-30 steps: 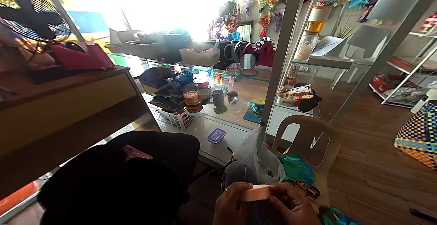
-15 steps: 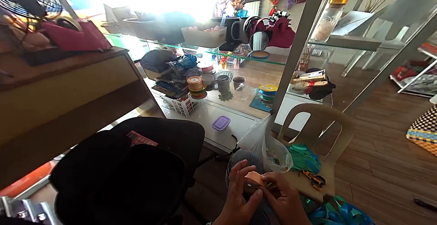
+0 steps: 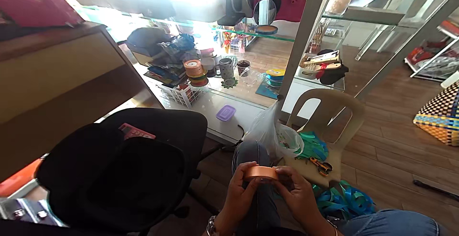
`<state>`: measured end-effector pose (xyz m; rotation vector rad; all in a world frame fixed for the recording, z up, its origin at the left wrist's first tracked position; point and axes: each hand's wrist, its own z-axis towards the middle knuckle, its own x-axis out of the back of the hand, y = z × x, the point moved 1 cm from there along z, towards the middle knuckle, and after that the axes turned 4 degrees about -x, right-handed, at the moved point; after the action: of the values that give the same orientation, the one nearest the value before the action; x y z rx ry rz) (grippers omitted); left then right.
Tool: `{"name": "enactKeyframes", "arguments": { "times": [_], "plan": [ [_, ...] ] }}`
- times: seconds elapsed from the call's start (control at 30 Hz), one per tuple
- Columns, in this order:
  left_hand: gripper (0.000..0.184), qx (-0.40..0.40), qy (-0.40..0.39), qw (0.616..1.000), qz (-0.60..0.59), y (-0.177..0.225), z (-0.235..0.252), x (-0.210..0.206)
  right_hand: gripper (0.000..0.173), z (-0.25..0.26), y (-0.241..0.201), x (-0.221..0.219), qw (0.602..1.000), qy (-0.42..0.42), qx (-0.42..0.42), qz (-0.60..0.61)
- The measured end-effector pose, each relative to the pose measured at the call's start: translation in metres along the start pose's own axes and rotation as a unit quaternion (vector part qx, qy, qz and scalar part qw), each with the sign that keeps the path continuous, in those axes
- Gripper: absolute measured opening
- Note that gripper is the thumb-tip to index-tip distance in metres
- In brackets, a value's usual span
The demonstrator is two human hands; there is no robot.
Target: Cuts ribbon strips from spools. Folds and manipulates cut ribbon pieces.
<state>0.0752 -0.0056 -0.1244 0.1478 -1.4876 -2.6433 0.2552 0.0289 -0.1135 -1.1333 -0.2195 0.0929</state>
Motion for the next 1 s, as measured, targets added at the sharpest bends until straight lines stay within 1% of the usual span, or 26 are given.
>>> {"name": "enactKeyframes", "arguments": {
  "times": [0.17, 0.3, 0.5, 0.73, 0.8, 0.87, 0.93, 1.0],
  "plan": [
    [0.035, -0.033, 0.021, 0.997, -0.069, -0.017, -0.005, 0.002, 0.028, 0.002, 0.005, 0.0, 1.0, -0.005, 0.002, 0.019],
    [0.035, -0.057, 0.025, 0.994, -0.087, -0.022, -0.006, 0.0, 0.029, 0.002, 0.006, 0.001, 1.0, -0.005, -0.002, 0.018],
    [0.032, -0.093, 0.027, 0.993, -0.069, -0.029, -0.002, -0.001, 0.03, 0.003, 0.004, 0.0, 1.0, -0.011, -0.012, 0.011],
    [0.03, -0.11, 0.017, 0.993, -0.051, -0.034, -0.003, 0.001, 0.029, 0.002, 0.001, 0.0, 1.0, -0.017, -0.013, 0.011],
    [0.029, -0.107, 0.023, 0.993, -0.033, -0.032, -0.004, 0.001, 0.03, 0.001, 0.0, -0.001, 1.0, -0.017, -0.013, 0.011],
    [0.032, -0.105, 0.066, 0.992, 0.024, -0.027, -0.006, -0.004, 0.03, 0.002, -0.005, -0.003, 1.0, -0.011, -0.01, 0.006],
    [0.039, -0.117, 0.105, 0.98, 0.119, -0.015, -0.005, -0.01, 0.03, 0.004, -0.015, -0.006, 1.0, 0.0, 0.014, -0.022],
    [0.05, -0.132, 0.101, 0.971, 0.169, -0.002, -0.001, -0.016, 0.029, 0.006, -0.023, -0.012, 0.997, 0.005, 0.048, -0.064]
  ]
}}
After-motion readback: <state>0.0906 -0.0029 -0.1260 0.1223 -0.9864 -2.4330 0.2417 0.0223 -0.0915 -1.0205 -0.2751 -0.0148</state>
